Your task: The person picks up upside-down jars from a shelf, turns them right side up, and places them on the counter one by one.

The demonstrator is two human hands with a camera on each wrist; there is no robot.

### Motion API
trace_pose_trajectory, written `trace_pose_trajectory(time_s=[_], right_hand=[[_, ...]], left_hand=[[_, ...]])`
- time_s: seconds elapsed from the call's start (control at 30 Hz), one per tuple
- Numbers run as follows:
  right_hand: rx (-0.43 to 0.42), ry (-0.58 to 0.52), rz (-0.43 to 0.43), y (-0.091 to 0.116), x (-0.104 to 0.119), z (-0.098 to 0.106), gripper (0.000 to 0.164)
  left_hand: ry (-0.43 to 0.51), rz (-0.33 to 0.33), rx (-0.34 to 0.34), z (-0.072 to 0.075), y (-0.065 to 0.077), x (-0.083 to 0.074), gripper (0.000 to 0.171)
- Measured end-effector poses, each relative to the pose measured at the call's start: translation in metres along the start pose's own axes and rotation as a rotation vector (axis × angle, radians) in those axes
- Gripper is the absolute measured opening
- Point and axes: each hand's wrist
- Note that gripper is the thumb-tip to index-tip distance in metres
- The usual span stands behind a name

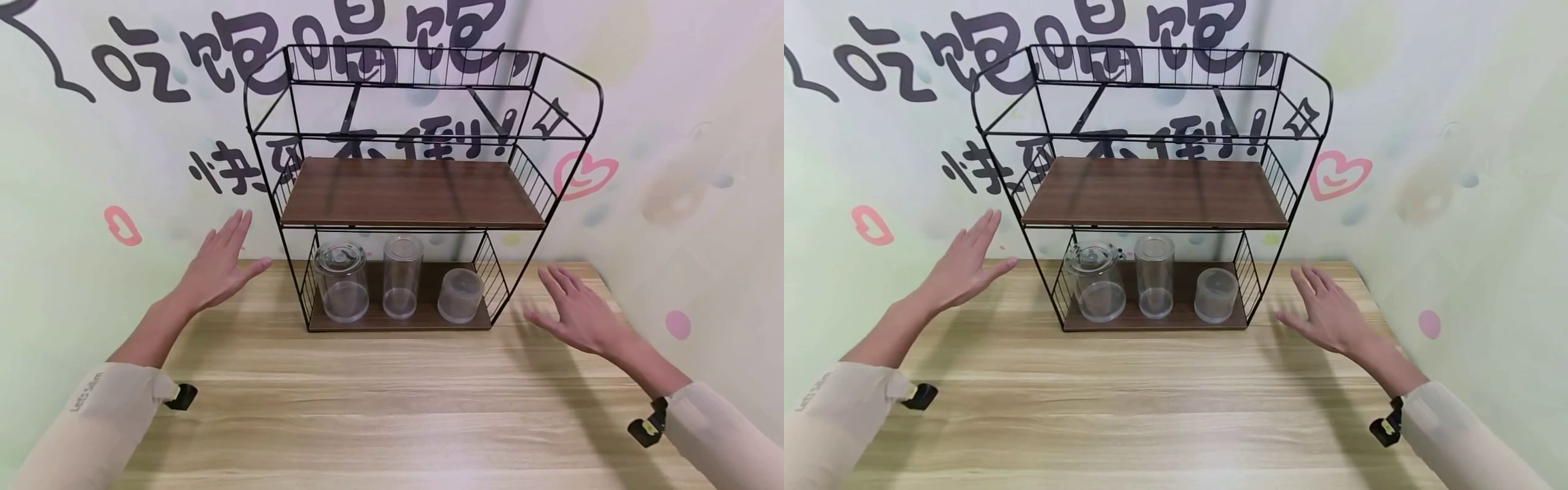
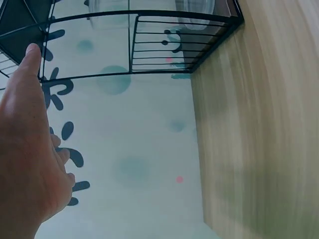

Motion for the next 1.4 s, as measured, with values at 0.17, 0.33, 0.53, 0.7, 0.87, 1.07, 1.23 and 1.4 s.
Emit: trace_pose_trajectory(time_s=[0.17,0.33,0.53,0.7,0.87,1.07,1.23,1.4], right_hand=[[0.037,-0.040,-0.022,0.007,0.012,0.003,0.091],[0.062,-0.057,-0.037,0.013,0.021,0.005,0.091],[0.062,-0.059,-0.044,0.019,0.032,0.005,0.093],[0.035,-0.052,-0.016,0.022,0.044,0.003,0.093],[0.030,-0.044,-0.013,0.025,0.058,0.004,0.094],[0.039,-0.049,-0.016,0.026,0.072,0.004,0.093],[0.023,-0.076,0.007,0.024,0.082,0.003,0.093],[0.003,-0.092,0.015,0.017,0.092,0.003,0.091]], left_hand=[[0.048,-0.021,-0.027,0.010,-0.004,-0.010,0.100],[0.122,-0.041,-0.058,0.019,-0.009,-0.019,0.100],[0.274,-0.033,-0.092,0.031,-0.013,-0.037,0.101],[0.375,-0.064,-0.139,0.035,-0.015,-0.048,0.102],[0.460,-0.090,-0.162,0.038,-0.019,-0.061,0.104],[0.608,-0.132,-0.160,0.043,-0.025,-0.073,0.105],[0.718,-0.181,-0.166,0.045,-0.028,-0.078,0.106],[0.765,-0.168,-0.165,0.046,-0.029,-0.083,0.106]])
Point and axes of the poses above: each hand's wrist, its own y-axis away from the middle knuckle, its own z-axis out of the back of the hand, x = y × z, and after that the axes turned 10 degrees about x, right-handed
